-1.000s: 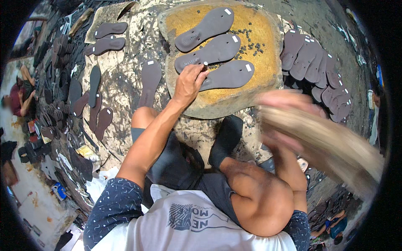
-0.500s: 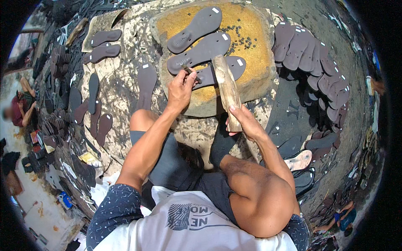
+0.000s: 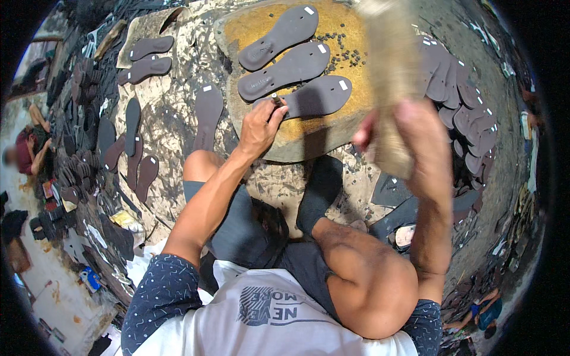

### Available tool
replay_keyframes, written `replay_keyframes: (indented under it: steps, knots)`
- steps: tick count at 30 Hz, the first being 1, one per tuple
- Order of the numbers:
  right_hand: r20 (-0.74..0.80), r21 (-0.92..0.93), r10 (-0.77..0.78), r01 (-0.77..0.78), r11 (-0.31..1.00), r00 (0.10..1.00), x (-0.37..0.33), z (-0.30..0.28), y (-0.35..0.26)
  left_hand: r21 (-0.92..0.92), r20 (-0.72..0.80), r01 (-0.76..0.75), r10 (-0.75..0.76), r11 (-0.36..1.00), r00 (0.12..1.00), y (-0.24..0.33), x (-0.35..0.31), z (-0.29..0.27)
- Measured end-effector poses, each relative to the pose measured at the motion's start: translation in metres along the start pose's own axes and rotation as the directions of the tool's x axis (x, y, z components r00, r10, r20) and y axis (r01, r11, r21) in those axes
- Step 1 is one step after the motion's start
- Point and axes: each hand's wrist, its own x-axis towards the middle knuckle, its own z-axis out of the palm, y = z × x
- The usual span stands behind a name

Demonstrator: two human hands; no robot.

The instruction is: The person sits on the floor and uses a wooden mallet to repeatedly strike the edges of several dark shoe soles placed on a stone block, trimming or shaping them. The person then gathers the finished soles and places them into a white paper bag.

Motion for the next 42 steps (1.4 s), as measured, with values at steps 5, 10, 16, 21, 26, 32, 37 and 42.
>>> replay_keyframes:
  steps: [5, 10, 16, 21, 26, 32, 37, 42]
  knots:
    - [-0.151, -0.322, -0.624, 0.558, 0.765, 0.767, -0.014, 0.013, 0.085, 0.015, -0.031, -0.092, 0.093, 0.996, 0.995, 0.009, 0.004, 0.008]
    - [0.25, -0.03, 0.332, -0.335, 0.942, 0.91, 0.001, 0.015, 0.15, 0.126, 0.015, -0.187, 0.186, 0.974, 0.982, -0.007, -0.021, 0.016]
    - [0.149, 0.076, 0.296, -0.309, 0.948, 0.944, -0.016, -0.005, 0.222, -0.717, -0.063, 0.439, -0.678, 0.541, 0.733, 0.026, 0.016, 0.002]
    - [-0.002, -0.081, 0.146, -0.146, 0.986, 0.989, -0.002, 0.02, 0.184, -0.07, 0.207, 0.08, -0.064, 0.994, 0.976, 0.039, -0.028, -0.01]
    - [-0.168, -0.146, 0.069, -0.094, 0.985, 0.983, -0.012, 0.011, 0.186, -0.21, 0.419, -0.286, 0.35, 0.935, 0.838, 0.044, 0.001, 0.0]
    - [-0.391, -0.006, -0.122, 0.13, 0.991, 0.912, 0.017, -0.022, 0.191, 0.224, 0.408, -0.302, 0.193, 0.927, 0.893, 0.003, 0.042, -0.019]
    - [-0.464, 0.024, -0.156, 0.188, 0.982, 0.872, 0.035, -0.029, 0.197, 0.399, 0.412, -0.249, 0.071, 0.882, 0.909, -0.016, 0.087, -0.029]
    - [-0.456, 0.092, -0.093, 0.15, 0.984, 0.885, 0.062, -0.033, 0.229, 0.435, 0.262, -0.18, 0.068, 0.882, 0.963, -0.016, 0.129, -0.028]
